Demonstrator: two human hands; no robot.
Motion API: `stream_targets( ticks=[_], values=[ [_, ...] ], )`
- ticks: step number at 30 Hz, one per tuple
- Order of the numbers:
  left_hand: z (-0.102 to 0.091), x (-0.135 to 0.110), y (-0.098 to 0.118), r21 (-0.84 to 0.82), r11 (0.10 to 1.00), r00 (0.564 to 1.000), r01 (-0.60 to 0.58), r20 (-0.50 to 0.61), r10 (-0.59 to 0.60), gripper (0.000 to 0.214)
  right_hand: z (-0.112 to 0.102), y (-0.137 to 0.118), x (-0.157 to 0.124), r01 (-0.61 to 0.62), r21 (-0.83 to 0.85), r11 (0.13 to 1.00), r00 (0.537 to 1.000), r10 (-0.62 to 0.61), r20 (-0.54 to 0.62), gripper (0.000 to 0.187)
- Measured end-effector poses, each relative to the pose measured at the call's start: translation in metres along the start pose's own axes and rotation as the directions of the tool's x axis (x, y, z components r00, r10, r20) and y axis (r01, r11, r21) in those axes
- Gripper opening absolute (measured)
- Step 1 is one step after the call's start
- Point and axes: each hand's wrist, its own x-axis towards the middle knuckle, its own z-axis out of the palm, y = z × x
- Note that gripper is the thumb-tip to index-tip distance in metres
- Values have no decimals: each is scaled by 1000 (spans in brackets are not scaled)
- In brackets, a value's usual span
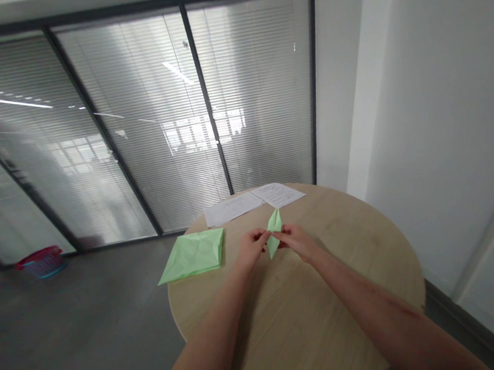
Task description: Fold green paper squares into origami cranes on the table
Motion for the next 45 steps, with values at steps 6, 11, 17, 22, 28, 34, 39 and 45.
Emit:
stream_targets(
  ticks=[6,11,17,22,28,34,39,45],
  values=[
    [-1,1,-1,2,1000,1000,-30,-8,30,32,-2,-2,0,8,-18,1000,999,-7,35,44],
    [-3,0,3,-35,999,1000,5,13,-5,33,1,-4,-4,-8,-2,1000,998,8,57,42],
    [-10,-2,12,-70,998,1000,-8,-12,7,37,-2,-5,-8,-81,-60,995,984,90,156,35],
    [-13,0,12,26,1000,999,2,48,-4,30,0,-4,-8,-4,-153,988,984,31,174,29],
    [-8,-4,12,28,999,996,47,79,-49,31,-1,-2,-6,39,-237,971,988,-2,153,36],
    [-4,-4,12,16,999,998,31,48,-32,37,0,2,-3,66,-332,941,990,-21,138,34],
    [-4,-2,12,4,1000,1000,9,-11,-9,34,5,2,-4,67,-316,946,988,-20,151,33],
    [-4,-2,14,-67,998,995,10,-102,-17,28,4,-4,-8,66,-305,950,978,-1,208,32]
  ],
)
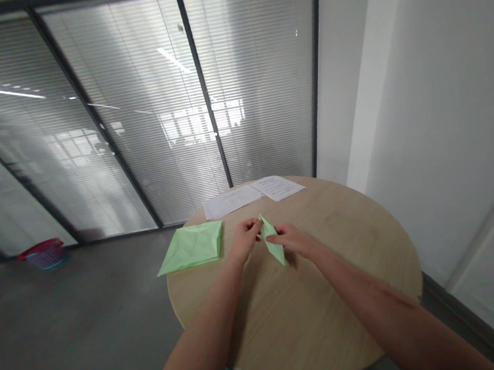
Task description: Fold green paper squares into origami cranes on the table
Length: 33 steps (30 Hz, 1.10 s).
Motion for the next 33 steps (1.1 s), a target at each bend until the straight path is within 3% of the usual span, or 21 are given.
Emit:
stream_targets(
  ticks=[3,8,10,14,19,24,33],
  values=[
    [-9,4,0,-76,997,993,11,-120,-20,28,0,-2,-3,-51,-28,998,997,52,58,28],
    [-37,14,-3,-238,971,938,26,-331,-107,37,0,-5,-6,-126,6,992,983,124,136,27],
    [-43,14,-2,-262,964,949,46,-289,-124,40,-1,-6,-6,-130,85,988,986,119,121,30],
    [-39,6,3,-231,965,992,124,-8,-129,44,-5,-6,-7,-164,235,958,985,148,86,39],
    [-27,0,5,-194,975,977,111,201,-71,35,-6,-4,-7,-120,292,949,991,98,92,46],
    [-25,1,1,-245,964,972,107,228,-51,30,-4,-4,-9,-127,260,957,988,99,118,46],
    [-25,0,2,-282,950,970,135,235,-69,32,-2,-5,-10,-219,374,901,973,172,154,47]
  ],
)
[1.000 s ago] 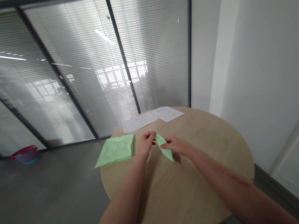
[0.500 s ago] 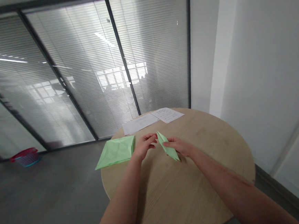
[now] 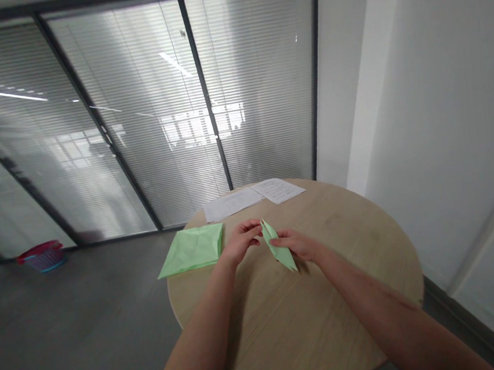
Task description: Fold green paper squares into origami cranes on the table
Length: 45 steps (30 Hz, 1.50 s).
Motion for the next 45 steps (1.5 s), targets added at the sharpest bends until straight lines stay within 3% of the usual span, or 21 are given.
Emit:
stream_targets(
  ticks=[9,23,32,45],
  values=[
    [1,-1,0,-20,999,999,29,22,-29,35,0,-2,-3,-61,39,997,998,62,-11,46],
    [2,-1,-1,-51,998,998,40,54,-37,33,-3,2,1,-42,30,999,999,42,-6,45],
    [6,-1,-3,0,998,997,68,41,-68,28,-7,8,5,48,-154,987,998,-53,-32,46],
    [6,-2,-6,-11,997,993,80,89,-79,43,-8,8,4,4,-37,999,998,-6,-60,51]
  ],
)
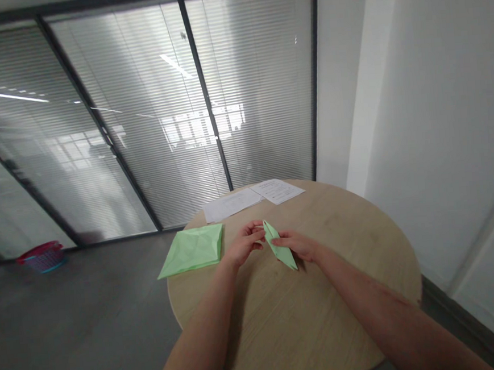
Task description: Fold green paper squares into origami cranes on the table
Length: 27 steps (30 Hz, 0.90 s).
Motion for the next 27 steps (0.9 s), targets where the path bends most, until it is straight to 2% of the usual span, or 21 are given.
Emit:
stream_targets(
  ticks=[3,11,18,27],
  values=[
    [0,0,-1,-4,1000,1000,11,-1,-11,46,0,-2,-2,-29,30,999,1000,29,9,52],
    [0,3,-3,-17,1000,1000,10,-9,-10,42,-3,2,-1,-12,31,999,1000,12,22,50],
    [4,4,-3,7,998,997,-68,-31,68,39,-2,-1,-2,-6,-50,999,999,8,32,49],
    [5,7,-5,178,976,986,-126,-87,144,29,-3,4,1,17,-79,997,1000,-15,22,49]
  ],
)
